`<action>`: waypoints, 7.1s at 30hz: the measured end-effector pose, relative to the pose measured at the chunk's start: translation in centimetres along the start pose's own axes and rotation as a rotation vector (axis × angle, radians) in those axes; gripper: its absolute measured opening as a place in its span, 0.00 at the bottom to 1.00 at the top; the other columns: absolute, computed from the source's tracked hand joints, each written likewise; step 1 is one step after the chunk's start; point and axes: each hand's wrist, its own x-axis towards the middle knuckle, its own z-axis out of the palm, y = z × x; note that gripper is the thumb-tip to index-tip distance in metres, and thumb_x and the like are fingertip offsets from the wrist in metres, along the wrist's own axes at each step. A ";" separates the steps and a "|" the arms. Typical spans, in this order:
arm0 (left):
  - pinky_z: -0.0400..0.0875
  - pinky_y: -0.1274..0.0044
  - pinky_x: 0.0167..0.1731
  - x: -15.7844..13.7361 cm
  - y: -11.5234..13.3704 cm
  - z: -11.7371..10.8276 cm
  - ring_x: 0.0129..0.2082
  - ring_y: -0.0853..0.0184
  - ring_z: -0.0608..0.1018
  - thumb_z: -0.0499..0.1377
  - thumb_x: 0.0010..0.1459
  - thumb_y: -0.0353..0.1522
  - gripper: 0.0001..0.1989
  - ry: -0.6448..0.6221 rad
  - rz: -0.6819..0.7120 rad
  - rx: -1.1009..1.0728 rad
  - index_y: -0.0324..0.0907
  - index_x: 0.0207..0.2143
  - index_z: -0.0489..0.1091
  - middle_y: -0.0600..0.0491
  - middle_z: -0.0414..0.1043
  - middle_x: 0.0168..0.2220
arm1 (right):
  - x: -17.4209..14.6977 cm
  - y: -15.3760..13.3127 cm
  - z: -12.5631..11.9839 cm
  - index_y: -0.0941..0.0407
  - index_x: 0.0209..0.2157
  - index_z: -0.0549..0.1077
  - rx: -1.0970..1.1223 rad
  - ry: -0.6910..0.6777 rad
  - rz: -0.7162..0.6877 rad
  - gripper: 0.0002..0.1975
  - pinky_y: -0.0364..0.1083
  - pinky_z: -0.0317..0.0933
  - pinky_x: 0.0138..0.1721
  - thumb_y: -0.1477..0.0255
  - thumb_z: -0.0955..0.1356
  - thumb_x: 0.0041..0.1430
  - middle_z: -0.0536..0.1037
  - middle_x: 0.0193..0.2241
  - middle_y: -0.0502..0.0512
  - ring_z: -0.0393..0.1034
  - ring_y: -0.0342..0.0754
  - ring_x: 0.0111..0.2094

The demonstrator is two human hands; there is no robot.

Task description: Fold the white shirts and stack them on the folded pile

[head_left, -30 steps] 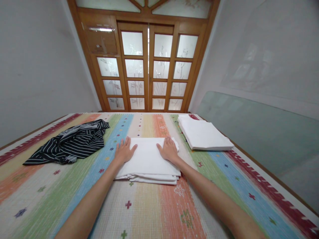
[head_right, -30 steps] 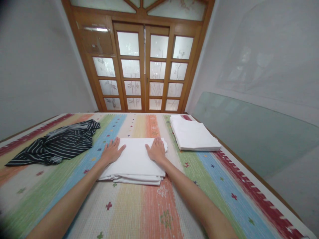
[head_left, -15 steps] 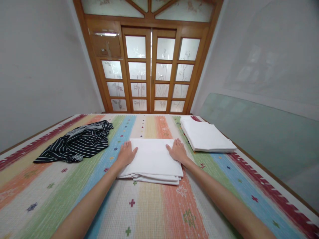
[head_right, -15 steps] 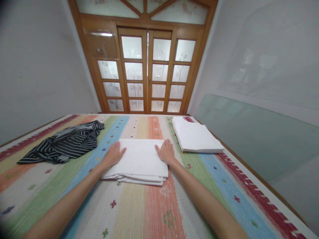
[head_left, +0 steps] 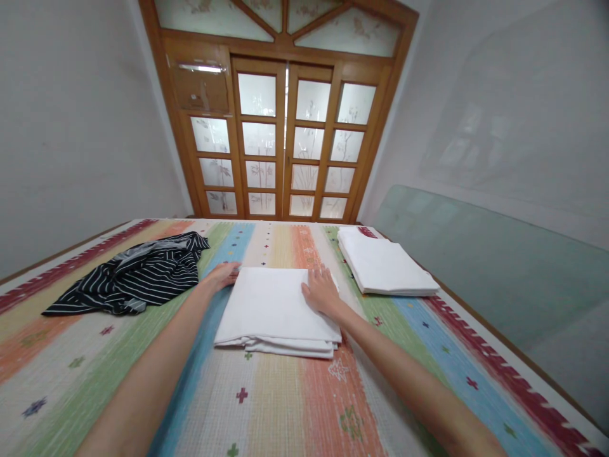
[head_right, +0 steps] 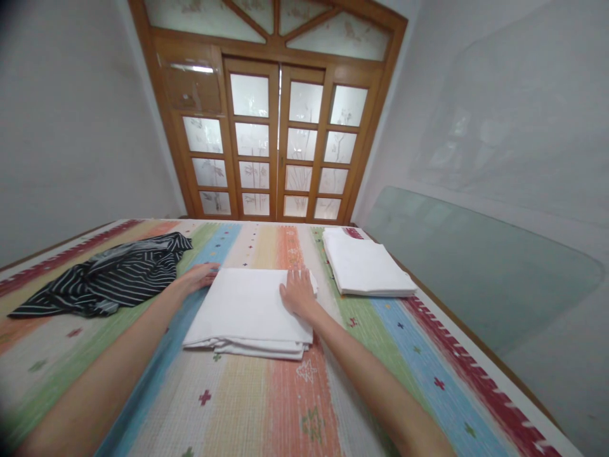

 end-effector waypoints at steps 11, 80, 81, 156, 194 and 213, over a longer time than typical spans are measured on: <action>0.75 0.78 0.27 1.2 -1.2 1.9 0.22 0.70 0.77 0.68 0.47 0.25 0.33 -0.002 -0.009 -0.164 0.39 0.56 0.62 0.51 0.77 0.32 | -0.7 -1.0 1.6 0.71 0.65 0.52 0.112 -0.017 -0.108 0.34 0.55 0.36 0.66 0.61 0.53 0.68 0.50 0.67 0.68 0.38 0.60 0.68; 0.65 0.74 0.32 -1.7 0.2 1.2 0.32 0.59 0.77 0.58 0.49 0.48 0.18 -0.069 0.413 1.149 0.42 0.25 0.71 0.46 0.78 0.30 | -6.7 4.6 -0.1 0.53 0.51 0.75 0.370 0.026 -0.702 0.19 0.56 0.58 0.57 0.78 0.62 0.61 0.76 0.51 0.57 0.67 0.52 0.56; 0.65 0.74 0.30 -2.3 0.3 0.8 0.29 0.60 0.76 0.59 0.47 0.49 0.18 -0.089 0.350 1.123 0.43 0.22 0.70 0.47 0.77 0.27 | -6.1 5.5 0.1 0.53 0.49 0.76 0.361 0.045 -0.646 0.18 0.57 0.59 0.56 0.78 0.62 0.61 0.77 0.50 0.58 0.67 0.53 0.56; 0.64 0.84 0.20 -11.0 6.0 19.0 0.27 0.70 0.76 0.64 0.43 0.30 0.30 -0.442 0.323 -0.244 0.42 0.49 0.59 0.46 0.76 0.44 | -4.2 17.9 -13.2 0.54 0.49 0.70 1.452 -0.069 0.358 0.29 0.49 0.73 0.36 0.78 0.75 0.42 0.80 0.44 0.57 0.77 0.52 0.36; 0.70 0.72 0.47 0.4 3.6 36.9 0.46 0.62 0.77 0.66 0.43 0.26 0.25 -0.309 0.365 -0.010 0.41 0.46 0.68 0.46 0.76 0.47 | 0.0 34.5 -5.1 0.57 0.45 0.73 1.209 0.153 0.910 0.27 0.48 0.71 0.31 0.78 0.76 0.39 0.81 0.35 0.57 0.76 0.49 0.30; 0.43 0.57 0.65 -5.7 0.8 36.4 0.66 0.52 0.57 0.55 0.60 0.38 0.22 -0.370 1.182 0.859 0.42 0.56 0.66 0.42 0.62 0.62 | 0.6 29.6 -2.4 0.59 0.62 0.60 0.046 0.088 0.288 0.27 0.58 0.37 0.66 0.65 0.59 0.64 0.56 0.66 0.63 0.42 0.58 0.68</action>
